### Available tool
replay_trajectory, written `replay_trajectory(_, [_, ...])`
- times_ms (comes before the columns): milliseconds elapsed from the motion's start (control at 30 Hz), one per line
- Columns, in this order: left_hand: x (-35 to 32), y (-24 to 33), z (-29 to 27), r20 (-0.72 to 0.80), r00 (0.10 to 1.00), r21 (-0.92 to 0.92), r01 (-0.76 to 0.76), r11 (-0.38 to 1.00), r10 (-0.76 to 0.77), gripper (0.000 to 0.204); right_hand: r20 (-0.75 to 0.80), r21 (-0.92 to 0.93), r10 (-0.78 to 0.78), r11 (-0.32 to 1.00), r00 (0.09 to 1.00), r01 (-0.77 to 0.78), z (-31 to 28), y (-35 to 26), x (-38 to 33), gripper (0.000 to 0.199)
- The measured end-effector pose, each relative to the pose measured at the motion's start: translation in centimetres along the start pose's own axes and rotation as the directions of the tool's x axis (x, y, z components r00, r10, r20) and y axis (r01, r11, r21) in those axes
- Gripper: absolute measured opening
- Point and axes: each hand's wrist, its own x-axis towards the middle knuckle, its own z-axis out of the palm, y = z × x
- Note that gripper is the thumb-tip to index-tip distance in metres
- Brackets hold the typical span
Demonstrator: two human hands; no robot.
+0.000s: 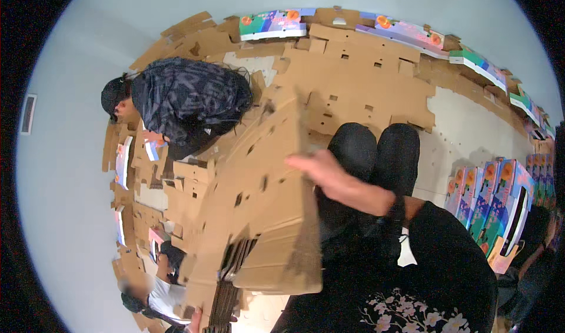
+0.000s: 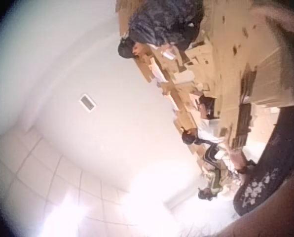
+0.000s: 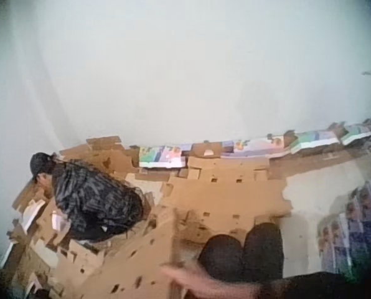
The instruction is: Assembling flat cardboard pieces into fruit shipping boxes by folding and slotting tabs.
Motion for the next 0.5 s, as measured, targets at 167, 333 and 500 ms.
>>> replay_trajectory(167, [2.7, 5.4, 12.4, 0.433, 0.901, 0.265, -0.104, 0.959, -0.022, 0.047, -0.408, 0.186, -0.206, 0.935, 0.89, 0.302, -7.5, -8.3, -10.7, 0.044])
replay_trajectory(333, [6.7, 10.8, 24.4, 0.815, 0.579, 0.315, -0.489, 0.813, 0.032, 0.046, -0.701, 0.206, -0.355, 0.729, 0.618, 0.653, -7.8, -10.6, -18.5, 0.045])
replay_trajectory(500, [19.6, 15.7, 40.3, 0.874, 0.48, 0.366, -0.554, 0.748, -0.073, 0.049, -0.829, 0.093, -0.443, 0.493, 0.342, 0.865, -6.8, -7.0, -12.7, 0.041])
